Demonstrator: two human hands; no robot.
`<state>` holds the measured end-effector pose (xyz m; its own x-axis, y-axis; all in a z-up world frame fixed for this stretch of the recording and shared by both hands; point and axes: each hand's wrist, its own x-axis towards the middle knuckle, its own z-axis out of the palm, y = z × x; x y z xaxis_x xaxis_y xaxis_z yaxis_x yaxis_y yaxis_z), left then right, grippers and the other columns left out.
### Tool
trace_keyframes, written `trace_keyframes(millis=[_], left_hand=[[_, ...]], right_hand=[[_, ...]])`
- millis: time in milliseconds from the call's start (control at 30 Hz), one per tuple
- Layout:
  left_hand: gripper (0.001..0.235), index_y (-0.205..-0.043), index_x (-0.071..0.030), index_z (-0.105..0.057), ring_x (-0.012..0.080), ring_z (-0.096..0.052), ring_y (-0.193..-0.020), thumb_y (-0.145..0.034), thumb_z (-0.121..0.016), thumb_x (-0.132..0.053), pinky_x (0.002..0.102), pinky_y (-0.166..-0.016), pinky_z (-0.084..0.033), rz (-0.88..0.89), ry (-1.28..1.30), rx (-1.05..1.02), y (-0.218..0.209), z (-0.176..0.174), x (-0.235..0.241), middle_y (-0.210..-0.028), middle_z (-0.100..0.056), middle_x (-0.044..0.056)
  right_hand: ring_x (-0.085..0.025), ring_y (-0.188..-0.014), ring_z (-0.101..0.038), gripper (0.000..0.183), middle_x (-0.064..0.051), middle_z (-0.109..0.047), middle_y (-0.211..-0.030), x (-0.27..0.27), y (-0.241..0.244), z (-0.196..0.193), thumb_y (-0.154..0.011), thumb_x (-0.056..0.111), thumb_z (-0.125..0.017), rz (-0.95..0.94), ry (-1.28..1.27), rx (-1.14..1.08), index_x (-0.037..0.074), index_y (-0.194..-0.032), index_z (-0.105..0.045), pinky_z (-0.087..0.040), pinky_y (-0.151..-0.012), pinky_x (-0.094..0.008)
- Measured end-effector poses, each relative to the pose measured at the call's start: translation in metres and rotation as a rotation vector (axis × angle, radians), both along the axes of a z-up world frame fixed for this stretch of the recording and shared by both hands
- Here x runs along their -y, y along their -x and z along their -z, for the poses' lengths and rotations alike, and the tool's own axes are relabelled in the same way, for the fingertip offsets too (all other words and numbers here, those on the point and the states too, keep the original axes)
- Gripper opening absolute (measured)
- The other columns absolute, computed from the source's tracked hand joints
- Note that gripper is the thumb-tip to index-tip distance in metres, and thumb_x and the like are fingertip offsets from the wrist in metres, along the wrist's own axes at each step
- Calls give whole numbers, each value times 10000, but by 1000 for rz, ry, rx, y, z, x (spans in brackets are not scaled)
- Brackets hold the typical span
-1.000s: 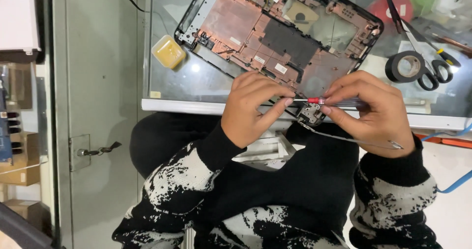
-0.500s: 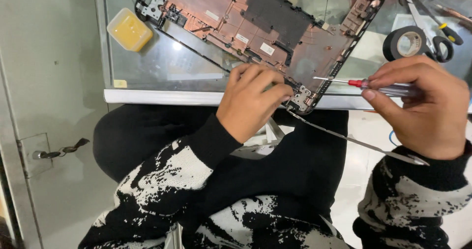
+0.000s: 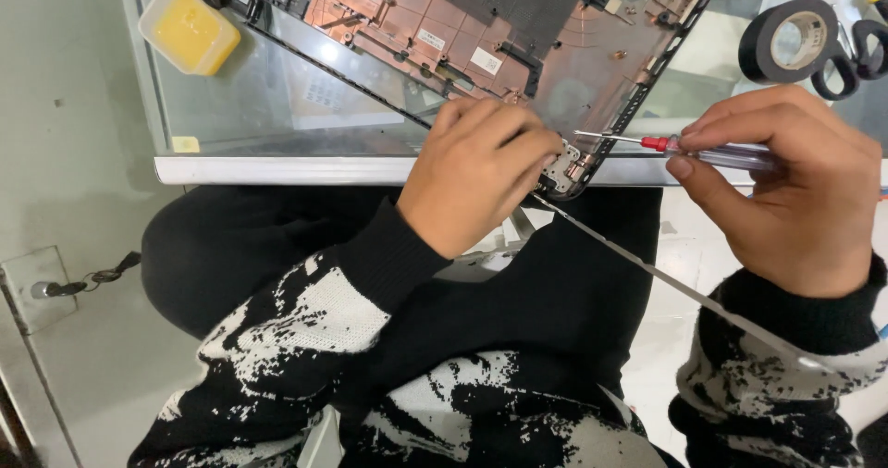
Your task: The person uses a screwdriver to tighten screws on the hinge area of a disassembled laptop. They then pick up a separate laptop screen panel and align it with the laptop chassis, preparing to attach it.
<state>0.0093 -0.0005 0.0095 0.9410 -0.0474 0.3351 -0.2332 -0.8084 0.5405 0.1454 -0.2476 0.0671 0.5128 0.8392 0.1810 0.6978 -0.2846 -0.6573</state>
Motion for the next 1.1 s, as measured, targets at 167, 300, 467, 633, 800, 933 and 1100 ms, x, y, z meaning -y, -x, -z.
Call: trace_keyframes(millis=[167, 300, 467, 633, 800, 933, 1100], left_hand=[[67, -1018, -60, -713, 186, -712, -897, -981, -665, -31, 308, -859, -618, -85, 627, -30, 0, -21, -7, -978, -746, 70], [87, -951, -107, -681, 133, -706, -887, -950, -723, -31, 254, -834, -634, -180, 991, -133, 0, -23, -12, -952, -738, 53], [184, -1091, -132, -659, 116, -683, -946, -963, -728, -19, 232, -863, -602, -177, 1100, -142, 2, -17, -18, -1041, -714, 32], [138, -1086, -101, -727, 141, -729, -959, -953, -748, -71, 247, -893, -639, -217, 1125, -154, 2, -16, -20, -1029, -754, 56], [67, -1006, -113, -708, 106, -688, -874, -955, -734, -147, 228, -818, -618, -287, 1128, -161, 2, -14, -19, -963, -735, 21], [68, -1028, -119, -741, 108, -708, -887, -963, -733, -135, 225, -823, -627, -265, 1141, -158, 3, -12, -19, -983, -757, 23], [107, -1056, -109, -748, 122, -716, -946, -952, -743, -85, 233, -880, -627, -221, 1165, -179, 4, -10, -18, -1020, -760, 39]], right_hand=[[-394, -1124, -649, 205, -317, -625, -1181, 2, 6, 8, -1017, -189, -800, 79, -57, -130, -153, -1149, -648, -574, -987, -447], [-378, -1147, -663, 200, -297, -634, -1186, 11, 10, 26, -1028, -132, -783, 113, -153, -195, -110, -1167, -640, -582, -997, -426], [-376, -1117, -681, 220, -305, -644, -1161, 5, 22, 36, -1020, -148, -782, 243, -230, -290, -118, -1156, -611, -587, -957, -400], [-364, -1085, -677, 229, -302, -626, -1164, -2, 25, 34, -1012, -130, -764, 238, -244, -321, -120, -1156, -586, -621, -936, -388], [-367, -996, -666, 222, -303, -588, -1141, -9, 26, 32, -1035, -62, -728, 264, -308, -337, -115, -1162, -554, -658, -920, -419], [-360, -966, -665, 231, -296, -581, -1137, -13, 26, 33, -1033, -37, -717, 269, -327, -365, -107, -1170, -545, -652, -906, -409], [-386, -1013, -663, 211, -307, -579, -1122, -17, 28, 35, -1022, -109, -718, 253, -338, -350, -110, -1144, -546, -671, -905, -426]])
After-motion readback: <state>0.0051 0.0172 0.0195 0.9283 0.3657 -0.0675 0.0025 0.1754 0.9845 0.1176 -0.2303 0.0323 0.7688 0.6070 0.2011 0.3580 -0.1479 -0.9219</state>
